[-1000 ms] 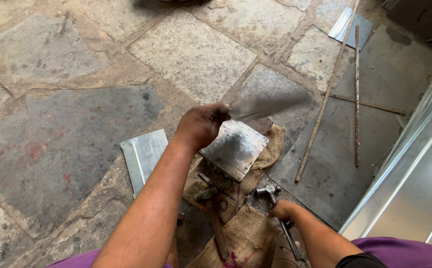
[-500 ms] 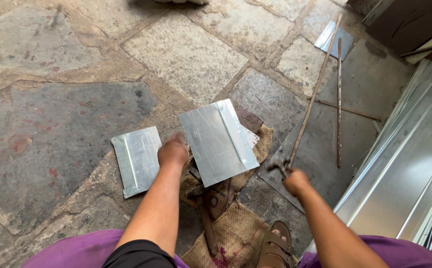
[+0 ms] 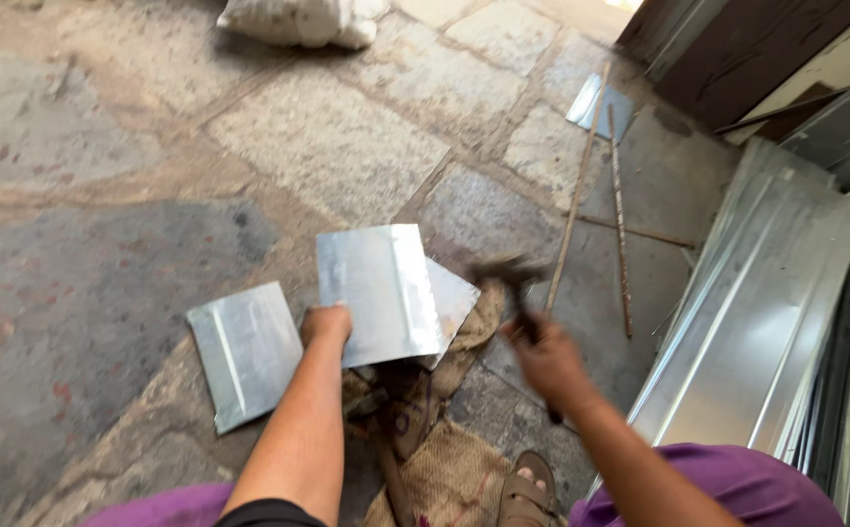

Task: The person hammers pieces of metal sheet placed on a block, one after another.

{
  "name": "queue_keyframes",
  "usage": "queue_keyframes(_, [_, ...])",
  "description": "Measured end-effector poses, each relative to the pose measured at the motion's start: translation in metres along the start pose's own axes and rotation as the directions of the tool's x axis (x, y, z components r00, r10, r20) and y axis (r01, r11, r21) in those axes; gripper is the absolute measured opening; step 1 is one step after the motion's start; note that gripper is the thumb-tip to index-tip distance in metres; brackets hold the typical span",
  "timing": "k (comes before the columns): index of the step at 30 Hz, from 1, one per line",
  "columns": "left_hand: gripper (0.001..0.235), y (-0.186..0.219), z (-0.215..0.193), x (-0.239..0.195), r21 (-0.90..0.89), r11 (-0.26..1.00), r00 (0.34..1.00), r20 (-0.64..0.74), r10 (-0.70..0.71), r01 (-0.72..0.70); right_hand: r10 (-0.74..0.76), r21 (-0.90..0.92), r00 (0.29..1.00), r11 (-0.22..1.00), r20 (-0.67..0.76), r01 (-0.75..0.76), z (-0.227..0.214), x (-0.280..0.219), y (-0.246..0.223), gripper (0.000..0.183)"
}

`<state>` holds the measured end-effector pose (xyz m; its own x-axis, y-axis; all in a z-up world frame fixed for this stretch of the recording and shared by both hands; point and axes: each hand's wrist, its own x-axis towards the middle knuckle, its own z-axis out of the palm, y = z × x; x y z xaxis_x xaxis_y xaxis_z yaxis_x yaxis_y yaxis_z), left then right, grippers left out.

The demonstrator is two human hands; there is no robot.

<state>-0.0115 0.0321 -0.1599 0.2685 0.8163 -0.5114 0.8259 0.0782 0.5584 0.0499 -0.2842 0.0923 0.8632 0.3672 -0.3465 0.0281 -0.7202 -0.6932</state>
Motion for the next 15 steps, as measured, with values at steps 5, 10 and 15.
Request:
queue_keyframes(5, [0.082, 0.022, -0.054, -0.060, 0.157, 0.980, 0.992, -0.016, 0.125, -0.121, -0.045, -0.145, 0.998, 0.988, 0.035, 0.050, 0.027, 0.013, -0.012, 0.030])
queue_keyframes(10, [0.089, 0.026, -0.073, -0.089, 0.420, 0.846, 0.944, 0.185, 0.275, -0.329, -0.460, -0.169, 0.882, 0.882, -0.102, 0.440, -0.011, 0.002, -0.032, 0.027])
queue_keyframes(15, [0.103, 0.027, -0.076, -0.091, 0.430, 0.844, 0.944, 0.212, 0.252, -0.321, -0.806, 0.082, 0.452, 0.457, -0.384, 0.885, -0.035, -0.003, -0.025, 0.022])
